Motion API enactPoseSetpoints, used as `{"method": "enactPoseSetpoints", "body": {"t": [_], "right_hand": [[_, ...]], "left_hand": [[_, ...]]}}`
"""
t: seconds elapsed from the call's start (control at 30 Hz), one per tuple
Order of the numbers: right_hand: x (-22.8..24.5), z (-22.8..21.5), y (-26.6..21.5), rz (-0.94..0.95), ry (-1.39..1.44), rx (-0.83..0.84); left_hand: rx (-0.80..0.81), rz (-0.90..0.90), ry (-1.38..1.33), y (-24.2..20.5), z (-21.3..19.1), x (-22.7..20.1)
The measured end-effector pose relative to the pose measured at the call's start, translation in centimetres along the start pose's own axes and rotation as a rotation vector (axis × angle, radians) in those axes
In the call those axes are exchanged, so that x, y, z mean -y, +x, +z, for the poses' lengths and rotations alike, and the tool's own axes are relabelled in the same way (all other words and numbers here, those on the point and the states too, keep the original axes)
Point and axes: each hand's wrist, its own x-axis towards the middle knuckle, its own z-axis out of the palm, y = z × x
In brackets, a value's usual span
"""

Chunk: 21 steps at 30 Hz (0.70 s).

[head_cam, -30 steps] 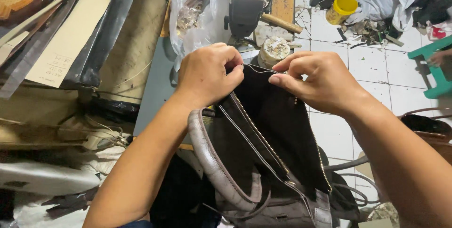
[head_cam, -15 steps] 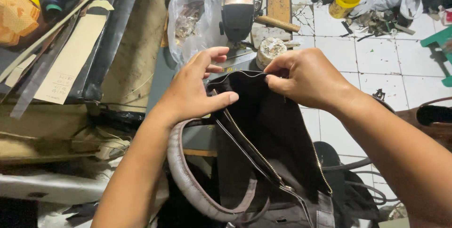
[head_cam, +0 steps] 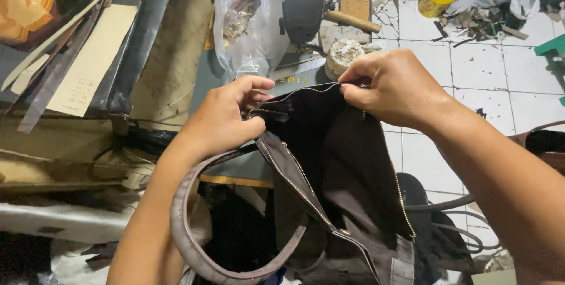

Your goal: Inspecting and adjusting the zipper and top edge of a leather tote bag

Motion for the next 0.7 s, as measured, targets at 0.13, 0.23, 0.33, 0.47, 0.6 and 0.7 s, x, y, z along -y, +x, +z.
{"method": "enactPoseSetpoints", "body": {"t": [0.13, 0.23, 0.33, 0.47, 0.6, 0.7], "right_hand": [[0.9, 0.1, -0.1, -0.029, 0.006, 0.002], [1.4, 0.4, -0.2, -0.012, -0.024, 0.020], [1.6, 0.7, -0.3, -0.035, -0.046, 0.017], [1.0, 1.0, 0.2, -0.045, -0.096, -0.006], [-0.3, 1.2, 0.5, -0.073, -0.139, -0.020], [-0.2, 1.1, 0.6, -0.102, -0.150, -0.022]], "left_hand": [[-0.014, 0.061, 0.005, 0.3, 0.3, -0.2], [-0.060, 0.314, 0.150, 1.5, 0.5, -0.5], [-0.072, 0.329, 0.320, 2.7, 0.9, -1.5], [-0.063, 0.327, 0.535, 4.4, 1.5, -2.5], [-0.092, 0.342, 0.646, 4.9, 2.0, -2.4], [-0.119, 0.340, 0.672, 4.7, 2.1, -2.2]]}}
